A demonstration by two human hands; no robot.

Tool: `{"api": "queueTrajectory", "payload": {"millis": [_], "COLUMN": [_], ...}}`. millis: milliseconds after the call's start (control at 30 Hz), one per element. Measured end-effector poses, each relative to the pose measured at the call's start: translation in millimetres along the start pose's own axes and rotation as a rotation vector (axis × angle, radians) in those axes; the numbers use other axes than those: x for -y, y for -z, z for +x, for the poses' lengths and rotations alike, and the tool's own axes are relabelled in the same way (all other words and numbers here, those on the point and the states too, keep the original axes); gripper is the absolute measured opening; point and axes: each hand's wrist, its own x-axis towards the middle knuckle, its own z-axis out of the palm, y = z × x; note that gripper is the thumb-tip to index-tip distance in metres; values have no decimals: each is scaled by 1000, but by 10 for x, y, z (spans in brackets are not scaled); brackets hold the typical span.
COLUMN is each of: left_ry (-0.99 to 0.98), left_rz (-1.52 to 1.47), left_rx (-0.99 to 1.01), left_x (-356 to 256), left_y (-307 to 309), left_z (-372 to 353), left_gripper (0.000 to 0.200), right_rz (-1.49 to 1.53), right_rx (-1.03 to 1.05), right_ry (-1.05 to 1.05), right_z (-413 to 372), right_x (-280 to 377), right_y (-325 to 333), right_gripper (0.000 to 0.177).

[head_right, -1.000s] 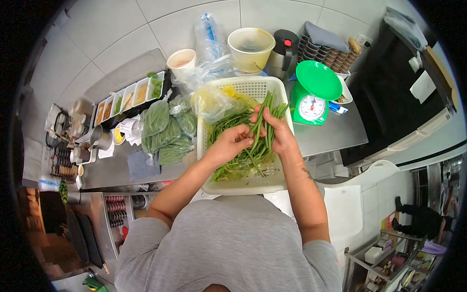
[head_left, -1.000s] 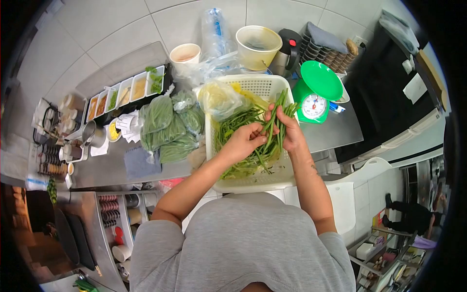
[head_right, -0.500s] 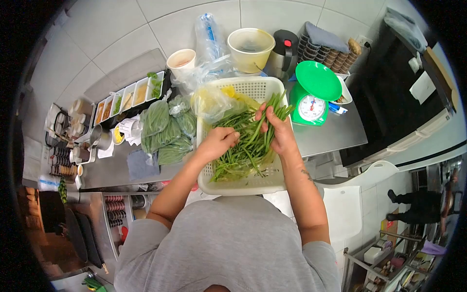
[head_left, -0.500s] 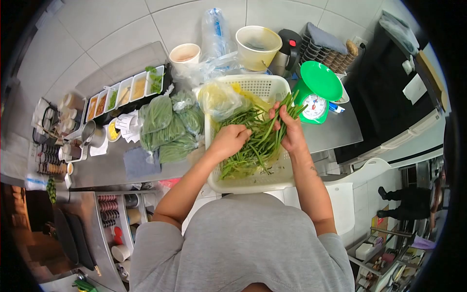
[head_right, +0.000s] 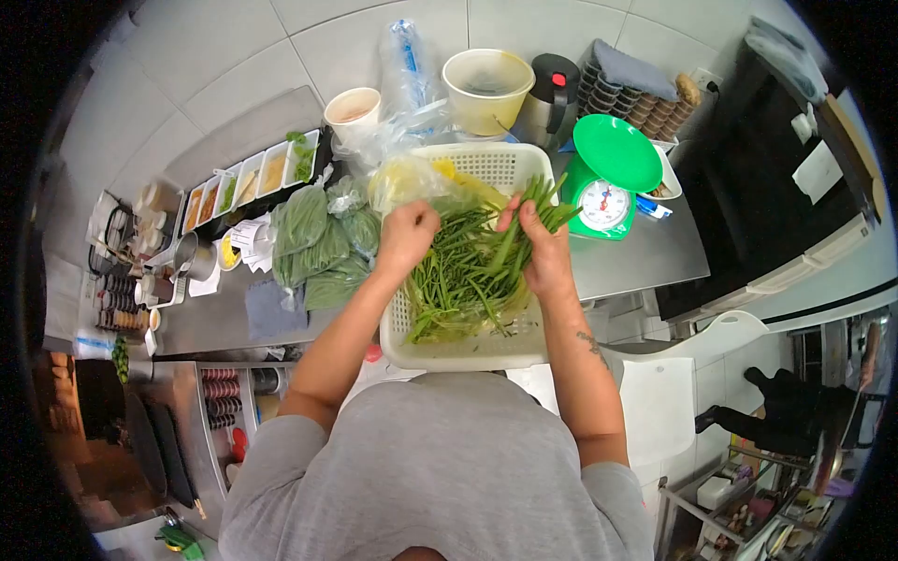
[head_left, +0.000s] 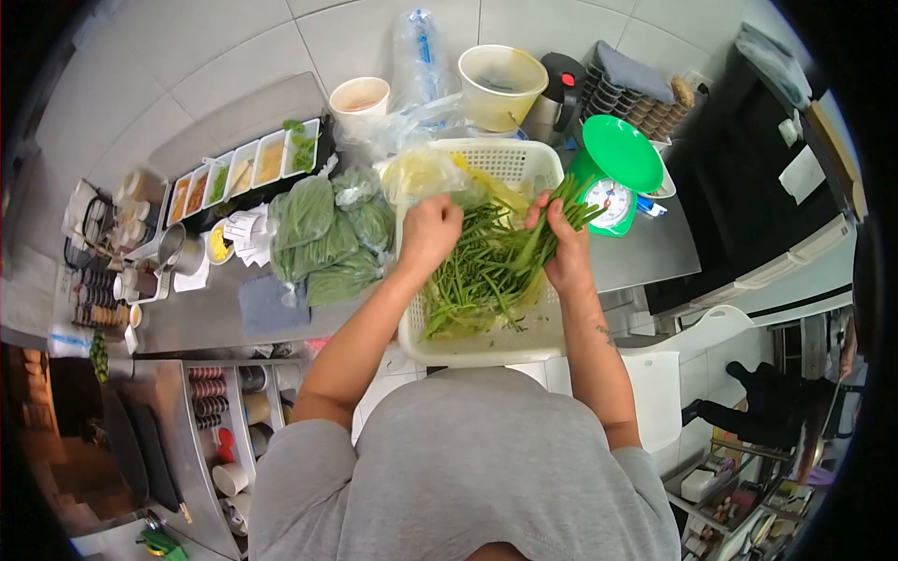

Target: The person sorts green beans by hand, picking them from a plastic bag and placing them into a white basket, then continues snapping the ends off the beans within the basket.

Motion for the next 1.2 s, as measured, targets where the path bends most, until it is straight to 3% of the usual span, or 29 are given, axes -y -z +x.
{"api": "queueTrajectory", "payload": {"millis": [100, 133, 267, 333, 400, 533, 633, 733, 833, 867, 933, 1033, 1167, 1200], "left_ry": [-88, -256, -205, -198, -279, -483, -261, 160, -15, -42, -100, -71, 59, 78], "left_rz": [260, 351, 390, 394, 324, 161, -62, -792, -714, -556, -226, -297, -228, -274], "left_rx": [319, 267, 395, 516, 376, 105, 177, 365, 215, 330, 547, 623, 543, 424], "left_x": [-182, -78, -66, -10, 39, -40, -311, -359, -424, -386, -224, -176, -290, -248], "left_y": [104, 53, 12, -61, -97, -33, 89, 87, 61, 61, 57, -114, -98, -130], "left_z": [-134, -173, -294, -300, -296, -174, -167, -155, -179, -187, -183, -273, -264, -247], "left_gripper": [26, 27, 20, 18, 15, 7, 5, 8, 13, 14, 16, 17, 16, 15], "right_rz": [38, 59, -277, -406, -590, -843, -820, -751, -212, -65, 36, 123, 167, 174], "right_rx": [-60, -102, -174, -56, 23, 212, 170, 137, 35, -3, 8, 37, 46, 52], "right_ry": [-10, -59, -159, -214, -304, -167, -102, -143, -275, -241, -214, -185, -164, -157], "right_z": [128, 126, 67, 48, 45, 22, 6, 2, 77, 69, 85, 107, 102, 103], "right_x": [-10, 0, -40, -38, -44, -115, -154, -106, -18, -12, -25, -38, -28, -25], "right_y": [220, 230, 126, 72, 67, 100, 39, 3, 107, 98, 137, 188, 228, 227], "right_gripper": [21, 20, 20, 19, 22, 36, 34, 26, 18, 13, 15, 16, 17, 18]}}
